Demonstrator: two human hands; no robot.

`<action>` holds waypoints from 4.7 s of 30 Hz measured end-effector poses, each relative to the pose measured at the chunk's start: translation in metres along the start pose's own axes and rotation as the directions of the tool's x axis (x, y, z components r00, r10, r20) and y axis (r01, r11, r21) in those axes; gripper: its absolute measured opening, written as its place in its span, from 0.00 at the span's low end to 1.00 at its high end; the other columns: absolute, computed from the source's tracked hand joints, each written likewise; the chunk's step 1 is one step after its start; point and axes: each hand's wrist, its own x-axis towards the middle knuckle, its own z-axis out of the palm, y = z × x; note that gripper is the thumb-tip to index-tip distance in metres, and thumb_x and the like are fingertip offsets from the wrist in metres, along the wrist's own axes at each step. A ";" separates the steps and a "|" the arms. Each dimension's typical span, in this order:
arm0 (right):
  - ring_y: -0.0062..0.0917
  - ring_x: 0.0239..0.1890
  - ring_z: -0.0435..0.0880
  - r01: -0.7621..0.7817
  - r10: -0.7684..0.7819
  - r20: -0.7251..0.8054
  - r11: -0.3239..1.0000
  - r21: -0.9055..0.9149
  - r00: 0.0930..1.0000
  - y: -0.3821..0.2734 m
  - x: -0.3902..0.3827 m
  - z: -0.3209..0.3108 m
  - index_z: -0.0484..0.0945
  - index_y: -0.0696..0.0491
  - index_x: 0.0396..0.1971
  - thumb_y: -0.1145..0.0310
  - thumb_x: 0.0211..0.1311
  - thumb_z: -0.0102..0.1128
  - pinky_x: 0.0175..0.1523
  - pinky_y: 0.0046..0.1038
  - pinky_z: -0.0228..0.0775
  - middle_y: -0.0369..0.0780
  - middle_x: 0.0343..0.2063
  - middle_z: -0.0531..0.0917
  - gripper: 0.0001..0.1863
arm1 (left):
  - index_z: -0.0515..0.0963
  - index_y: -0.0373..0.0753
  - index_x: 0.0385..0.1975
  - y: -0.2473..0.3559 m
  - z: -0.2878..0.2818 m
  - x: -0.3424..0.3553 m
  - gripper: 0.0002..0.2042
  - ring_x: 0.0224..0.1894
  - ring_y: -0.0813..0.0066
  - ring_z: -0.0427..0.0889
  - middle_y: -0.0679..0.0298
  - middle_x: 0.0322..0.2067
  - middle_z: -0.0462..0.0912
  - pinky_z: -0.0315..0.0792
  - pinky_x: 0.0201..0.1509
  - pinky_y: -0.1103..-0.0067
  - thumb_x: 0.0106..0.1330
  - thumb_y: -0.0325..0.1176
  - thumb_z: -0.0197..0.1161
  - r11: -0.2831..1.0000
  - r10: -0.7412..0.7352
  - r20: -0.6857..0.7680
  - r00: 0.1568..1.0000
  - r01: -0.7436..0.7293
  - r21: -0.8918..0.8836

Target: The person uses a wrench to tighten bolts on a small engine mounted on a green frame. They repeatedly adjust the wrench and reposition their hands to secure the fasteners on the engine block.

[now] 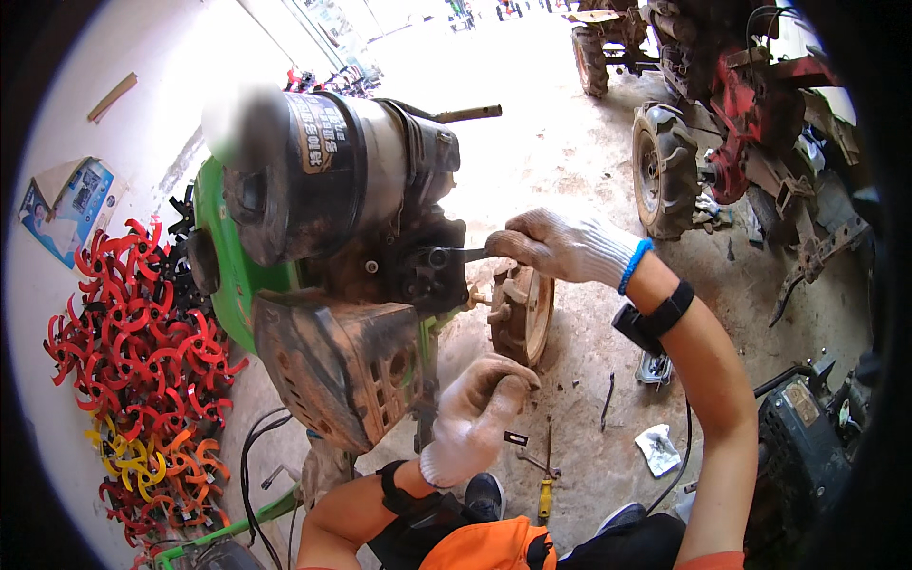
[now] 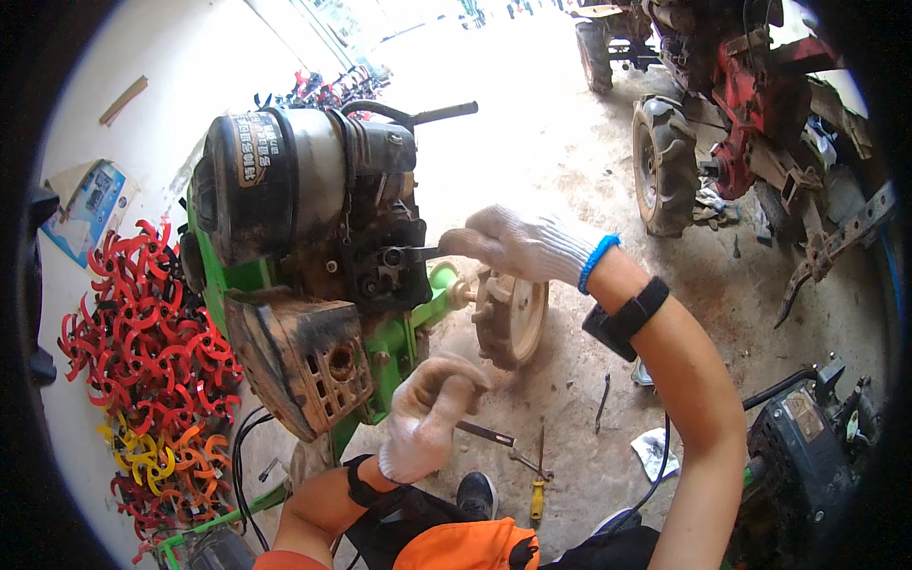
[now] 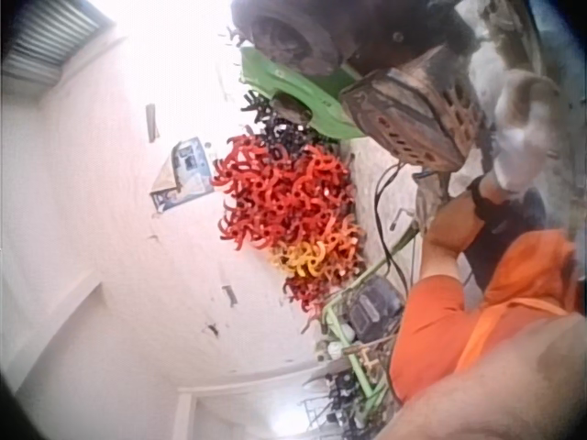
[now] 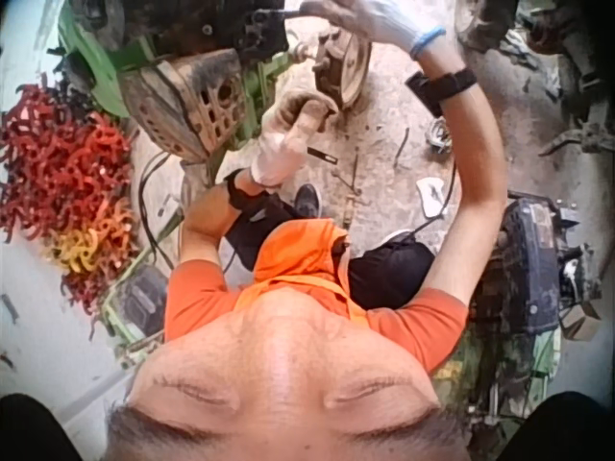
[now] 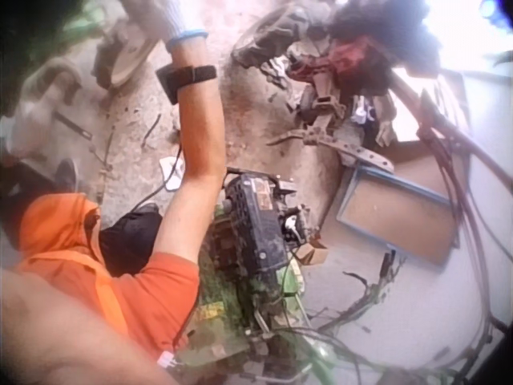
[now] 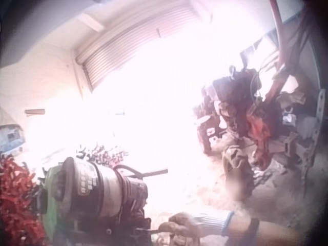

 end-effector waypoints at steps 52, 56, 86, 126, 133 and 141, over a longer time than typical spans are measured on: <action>0.33 0.31 0.87 0.323 -0.451 -0.365 0.875 -0.359 0.814 -0.051 -0.042 0.017 0.90 0.48 0.47 0.67 0.61 0.76 0.35 0.35 0.80 0.40 0.33 0.87 0.14 | 0.83 0.36 0.51 -0.073 -0.031 0.025 0.20 0.43 0.78 0.84 0.64 0.44 0.89 0.79 0.50 0.78 0.90 0.44 0.47 0.987 0.008 -0.153 0.988 0.017 0.157; 0.35 0.39 0.86 0.347 -0.567 -0.152 0.671 -0.655 0.809 -0.075 -0.010 0.020 0.87 0.43 0.54 0.68 0.58 0.71 0.38 0.37 0.82 0.39 0.41 0.84 0.22 | 0.84 0.34 0.50 -0.065 -0.024 0.024 0.20 0.38 0.78 0.76 0.67 0.35 0.83 0.73 0.44 0.73 0.88 0.46 0.51 0.999 -0.047 -0.113 0.992 0.049 0.018; 0.42 0.28 0.87 0.043 -0.015 -0.338 0.996 0.076 0.941 -0.006 -0.100 0.039 0.85 0.53 0.42 0.62 0.81 0.59 0.35 0.38 0.80 0.46 0.28 0.86 0.11 | 0.79 0.40 0.63 -0.043 0.010 0.044 0.17 0.40 0.81 0.84 0.66 0.41 0.86 0.79 0.48 0.81 0.87 0.42 0.54 0.963 0.136 -0.177 0.975 -0.088 0.254; 0.35 0.31 0.89 -0.007 0.004 0.021 0.992 0.129 1.000 0.010 -0.008 0.020 0.87 0.57 0.45 0.46 0.84 0.53 0.39 0.40 0.83 0.47 0.30 0.89 0.27 | 0.76 0.32 0.63 -0.064 -0.007 0.059 0.15 0.48 0.82 0.80 0.66 0.48 0.84 0.76 0.55 0.82 0.84 0.32 0.60 0.975 -0.210 -0.024 0.977 0.208 -0.083; 0.31 0.32 0.81 -0.024 0.102 -0.150 0.892 0.452 0.983 0.008 -0.048 0.128 0.80 0.58 0.39 0.53 0.90 0.43 0.40 0.38 0.76 0.45 0.28 0.81 0.26 | 0.78 0.30 0.59 -0.078 -0.031 0.048 0.14 0.50 0.77 0.83 0.61 0.49 0.87 0.77 0.55 0.77 0.79 0.28 0.62 0.973 -0.223 -0.035 0.974 0.220 -0.071; 0.26 0.27 0.76 -0.004 0.295 -0.257 0.664 0.747 0.920 -0.015 -0.032 0.219 0.81 0.60 0.39 0.55 0.89 0.47 0.34 0.35 0.71 0.41 0.25 0.80 0.24 | 0.79 0.40 0.44 -0.113 -0.077 0.031 0.07 0.47 0.75 0.81 0.66 0.43 0.84 0.72 0.59 0.76 0.79 0.32 0.55 0.997 0.052 -0.271 0.961 -0.065 -0.040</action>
